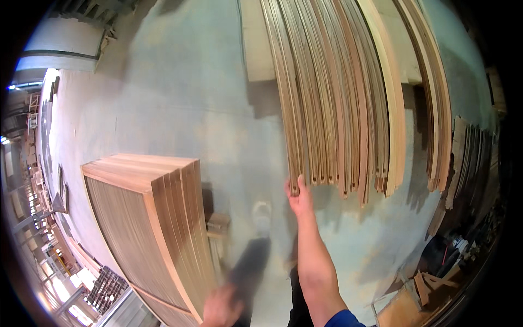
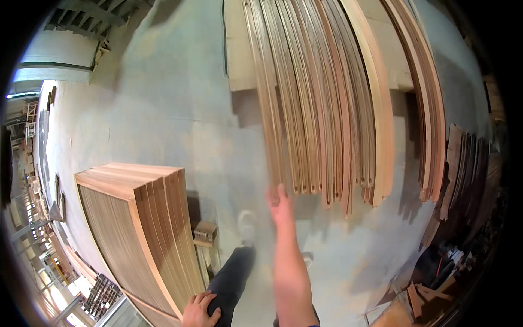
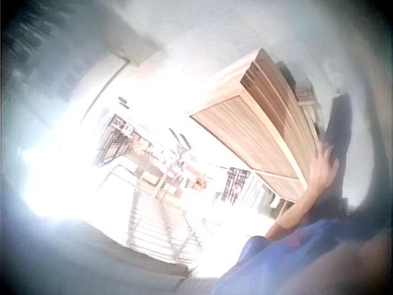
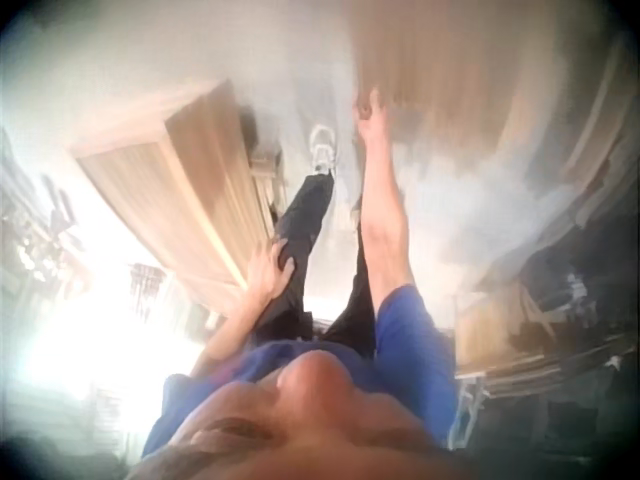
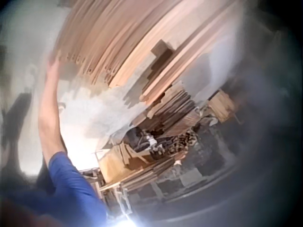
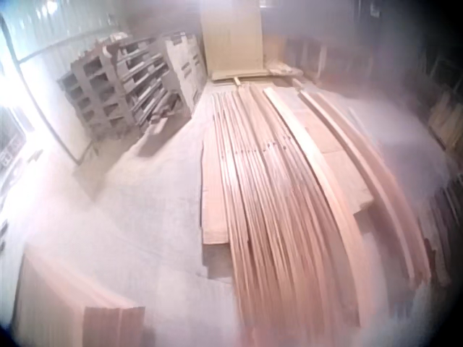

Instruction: The person uses a nail gun to attach a wooden strip to a large wooden panel, then sands the edges with an orbital sander. They move the panel aside and repeatedly pick up, inspect, and stack long wooden planks. Finally, they measure and mark a plank with a tape measure and marker.

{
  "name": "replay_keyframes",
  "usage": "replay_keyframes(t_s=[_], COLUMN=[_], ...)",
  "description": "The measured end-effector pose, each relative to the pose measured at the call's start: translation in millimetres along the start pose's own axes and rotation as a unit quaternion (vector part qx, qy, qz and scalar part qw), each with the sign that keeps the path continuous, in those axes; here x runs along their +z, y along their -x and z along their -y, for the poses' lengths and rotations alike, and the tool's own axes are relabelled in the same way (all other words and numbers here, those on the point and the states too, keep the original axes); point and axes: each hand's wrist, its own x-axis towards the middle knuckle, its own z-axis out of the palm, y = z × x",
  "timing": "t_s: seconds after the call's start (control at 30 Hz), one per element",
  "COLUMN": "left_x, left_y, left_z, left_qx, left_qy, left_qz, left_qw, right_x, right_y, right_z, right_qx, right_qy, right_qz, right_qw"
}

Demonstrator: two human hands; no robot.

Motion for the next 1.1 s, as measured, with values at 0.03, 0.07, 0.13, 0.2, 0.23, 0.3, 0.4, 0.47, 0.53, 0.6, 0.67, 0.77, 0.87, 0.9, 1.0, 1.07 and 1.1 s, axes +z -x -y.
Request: replay_keyframes(t_s=[0.03,0.07,0.13,0.2,0.23,0.3,0.4,0.47,0.53,0.6,0.67,0.77,0.87,0.9,1.0,1.07,1.1], left_x=[4,9,18,20,34,34,-23,-34,-61,-52,-38,-26,-24,-10,-11,-14,-15], left_y=[-4,-6,-56,-122,-179,-279,-321,-321,-296,-300,-298,-270,-238,-217,-74,18,59], left_z=[5,5,14,-9,-9,-59,-141,-149,-158,-150,-161,-187,-155,-139,-126,-87,-73], left_qx=[-0.007,-0.020,-0.009,-0.028,0.031,0.118,0.157,0.185,0.210,0.198,0.188,0.174,0.176,0.177,0.159,0.165,0.154], left_qy=[0.007,0.019,0.146,0.312,0.384,0.572,0.528,0.462,0.386,0.496,0.606,0.681,0.578,0.536,0.582,0.585,0.584], left_qz=[0.025,0.046,0.008,-0.065,-0.069,-0.081,-0.013,0.023,0.059,0.087,0.074,0.017,-0.003,-0.024,-0.072,-0.004,0.025], left_qw=[1.000,0.999,0.989,0.947,0.920,0.808,0.835,0.867,0.897,0.841,0.769,0.711,0.797,0.825,0.794,0.794,0.796], right_x=[-4,-4,0,4,-2,-11,-20,-7,0,3,4,12,-7,-13,-35,-19,-18], right_y=[9,19,41,78,103,149,215,239,247,259,263,273,310,328,423,512,545], right_z=[-2,-2,2,-13,-17,-25,-14,6,24,47,55,69,70,72,79,89,94], right_qx=[0.001,0.007,-0.018,-0.044,-0.103,-0.127,-0.048,-0.041,-0.057,-0.069,-0.055,-0.081,-0.068,-0.061,0.028,0.074,0.083], right_qy=[0.010,0.024,0.025,-0.003,0.162,0.244,0.112,0.164,0.205,0.305,0.304,0.375,0.502,0.545,0.500,0.518,0.544], right_qz=[0.016,0.036,-0.013,0.018,0.044,0.061,0.014,-0.024,-0.032,-0.001,-0.008,0.008,0.040,0.054,0.113,0.164,0.186], right_qw=[1.000,0.999,0.999,0.999,0.980,0.960,0.992,0.985,0.977,0.950,0.951,0.923,0.861,0.835,0.858,0.837,0.814])
